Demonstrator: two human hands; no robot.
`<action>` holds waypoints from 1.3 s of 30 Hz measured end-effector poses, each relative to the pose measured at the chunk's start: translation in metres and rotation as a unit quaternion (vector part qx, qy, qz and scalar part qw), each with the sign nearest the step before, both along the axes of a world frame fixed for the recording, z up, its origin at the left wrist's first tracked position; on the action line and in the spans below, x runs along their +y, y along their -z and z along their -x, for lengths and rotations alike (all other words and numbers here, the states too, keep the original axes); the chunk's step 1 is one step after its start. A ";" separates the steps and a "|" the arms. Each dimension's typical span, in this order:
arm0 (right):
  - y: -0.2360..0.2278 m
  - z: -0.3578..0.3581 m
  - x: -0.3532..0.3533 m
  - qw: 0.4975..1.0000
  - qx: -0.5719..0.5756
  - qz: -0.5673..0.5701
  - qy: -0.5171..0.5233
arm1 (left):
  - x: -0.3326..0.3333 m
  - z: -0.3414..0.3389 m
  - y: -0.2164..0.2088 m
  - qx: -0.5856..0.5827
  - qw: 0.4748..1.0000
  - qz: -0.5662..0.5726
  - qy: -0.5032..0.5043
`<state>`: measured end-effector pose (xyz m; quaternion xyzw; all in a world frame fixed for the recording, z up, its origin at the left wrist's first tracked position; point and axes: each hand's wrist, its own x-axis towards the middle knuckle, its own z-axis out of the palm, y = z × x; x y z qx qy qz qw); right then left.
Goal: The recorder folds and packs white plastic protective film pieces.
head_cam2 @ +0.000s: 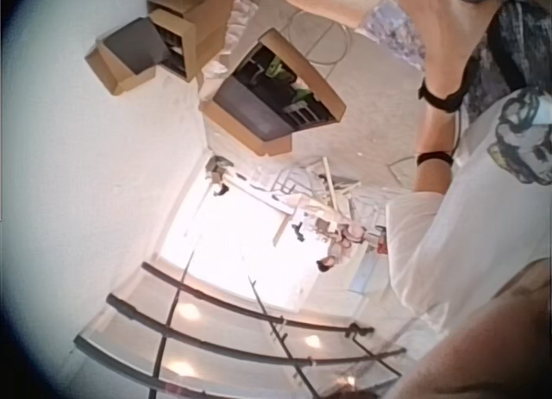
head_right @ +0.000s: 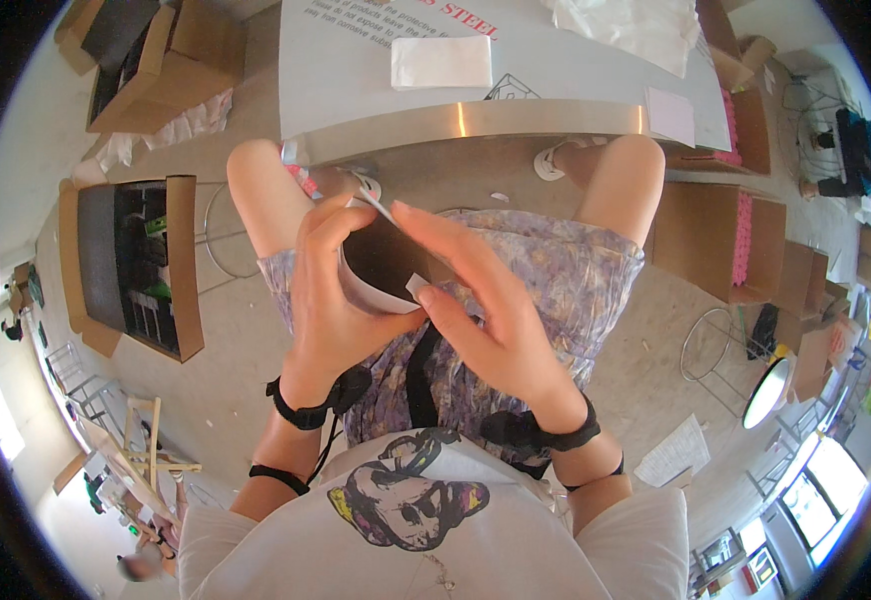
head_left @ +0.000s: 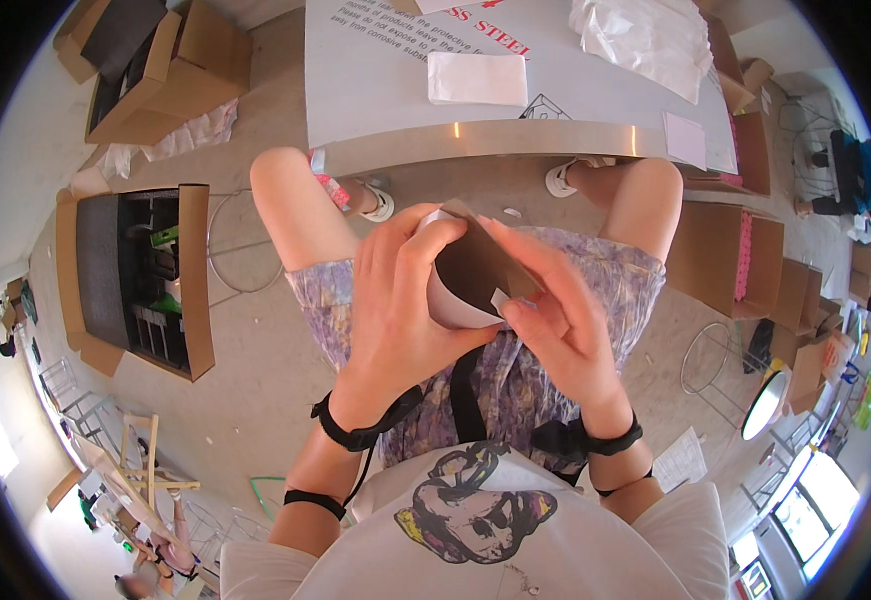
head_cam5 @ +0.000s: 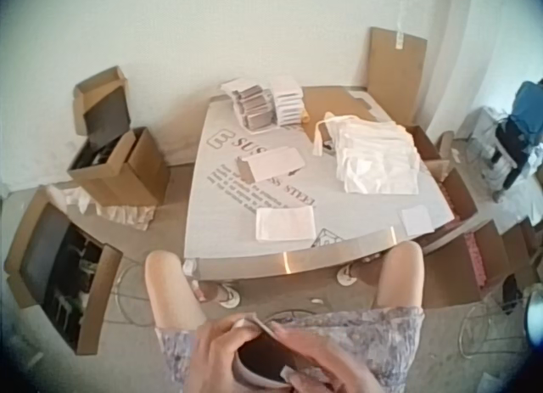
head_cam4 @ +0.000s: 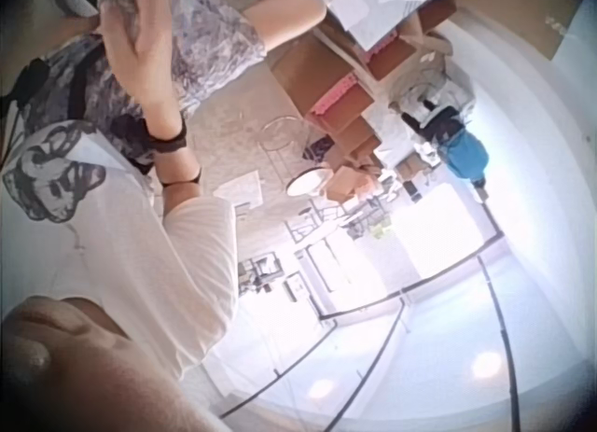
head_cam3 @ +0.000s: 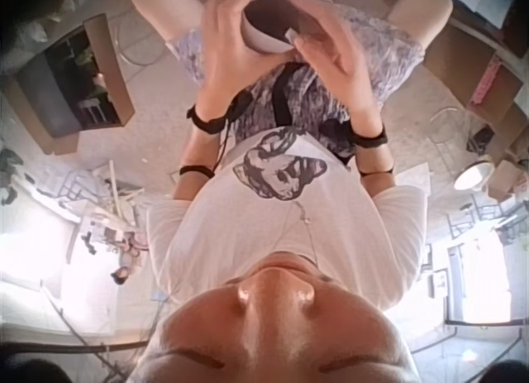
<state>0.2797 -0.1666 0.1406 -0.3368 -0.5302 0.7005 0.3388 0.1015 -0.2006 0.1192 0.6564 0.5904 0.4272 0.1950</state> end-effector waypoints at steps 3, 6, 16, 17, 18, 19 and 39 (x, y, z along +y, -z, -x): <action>-0.002 0.003 0.001 0.975 -0.109 -0.194 -0.024 | -0.002 -0.001 0.001 0.010 1.000 0.000 -0.016; -0.009 0.006 0.004 0.951 -0.152 -0.268 -0.018 | -0.005 -0.001 0.005 -0.019 0.999 -0.009 -0.028; 0.004 0.020 -0.004 0.954 -0.175 -0.244 0.004 | -0.004 -0.019 0.020 0.102 0.985 -0.036 -0.134; 0.006 0.022 -0.003 0.961 -0.168 -0.219 0.015 | -0.006 -0.020 0.021 0.102 0.985 -0.035 -0.134; 0.007 0.022 -0.002 0.961 -0.168 -0.218 0.015 | -0.007 -0.023 0.017 0.088 0.986 -0.021 -0.139; 0.008 0.023 0.000 0.964 -0.153 -0.217 0.022 | -0.008 -0.024 0.013 0.074 0.987 -0.007 -0.143; 0.032 0.037 -0.009 0.886 -0.316 -0.332 0.063 | -0.029 -0.002 -0.004 -0.280 0.938 0.118 -0.170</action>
